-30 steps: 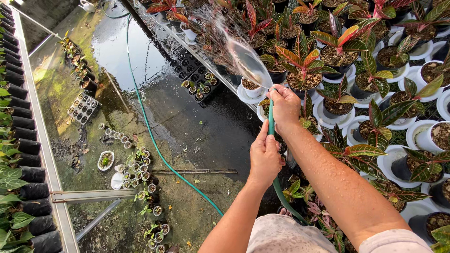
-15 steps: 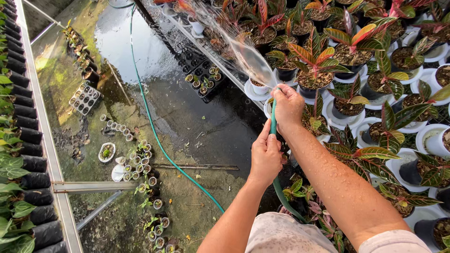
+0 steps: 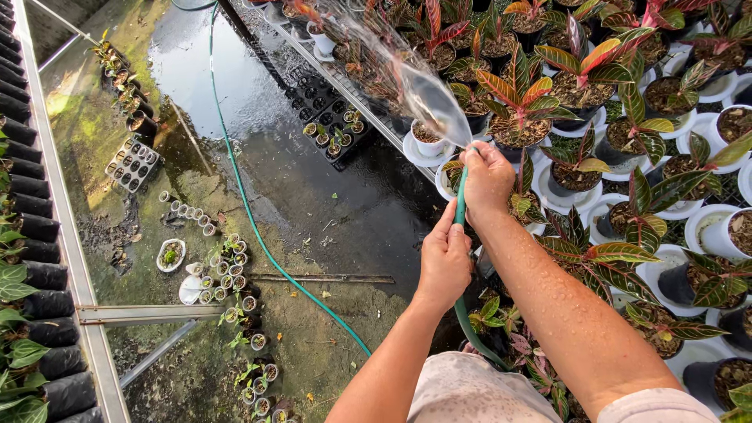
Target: The person uses a green hose to water numerous potted plants arranged on metal shelving. The person moves the hose back and forth to cover multiple rows of plants with a spray of water.
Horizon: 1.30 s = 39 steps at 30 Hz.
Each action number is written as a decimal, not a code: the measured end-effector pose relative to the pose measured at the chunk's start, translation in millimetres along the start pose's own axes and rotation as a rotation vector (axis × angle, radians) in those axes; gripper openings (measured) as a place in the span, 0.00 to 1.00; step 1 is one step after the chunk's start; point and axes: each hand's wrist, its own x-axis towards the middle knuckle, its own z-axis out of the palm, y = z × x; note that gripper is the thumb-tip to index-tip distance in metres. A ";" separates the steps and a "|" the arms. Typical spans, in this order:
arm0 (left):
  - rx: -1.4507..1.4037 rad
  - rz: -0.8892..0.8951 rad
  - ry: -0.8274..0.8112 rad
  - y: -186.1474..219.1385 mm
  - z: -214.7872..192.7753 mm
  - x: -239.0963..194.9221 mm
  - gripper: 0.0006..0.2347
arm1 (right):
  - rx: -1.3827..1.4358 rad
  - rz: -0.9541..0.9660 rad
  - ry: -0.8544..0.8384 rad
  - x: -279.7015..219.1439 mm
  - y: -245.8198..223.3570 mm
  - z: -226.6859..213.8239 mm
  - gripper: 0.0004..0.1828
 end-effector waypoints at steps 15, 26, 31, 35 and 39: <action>0.023 0.088 0.007 -4.2 8.7 -1.1 0.22 | -0.103 0.002 -0.069 8.7 -9.4 -18.6 0.09; -0.011 0.030 -0.014 -5.4 8.5 3.9 0.23 | -0.038 -0.081 -0.012 14.1 5.1 -19.6 0.07; -0.070 -0.064 -0.061 -1.3 15.2 0.7 0.23 | -0.099 -0.026 0.064 7.4 -5.2 -27.2 0.08; -0.079 -0.037 -0.107 -2.3 22.6 4.1 0.23 | -0.039 -0.041 0.099 4.8 -19.7 -33.2 0.11; -0.002 -0.129 -0.126 -2.6 28.7 7.8 0.23 | -0.099 -0.066 0.180 8.3 -35.2 -43.3 0.13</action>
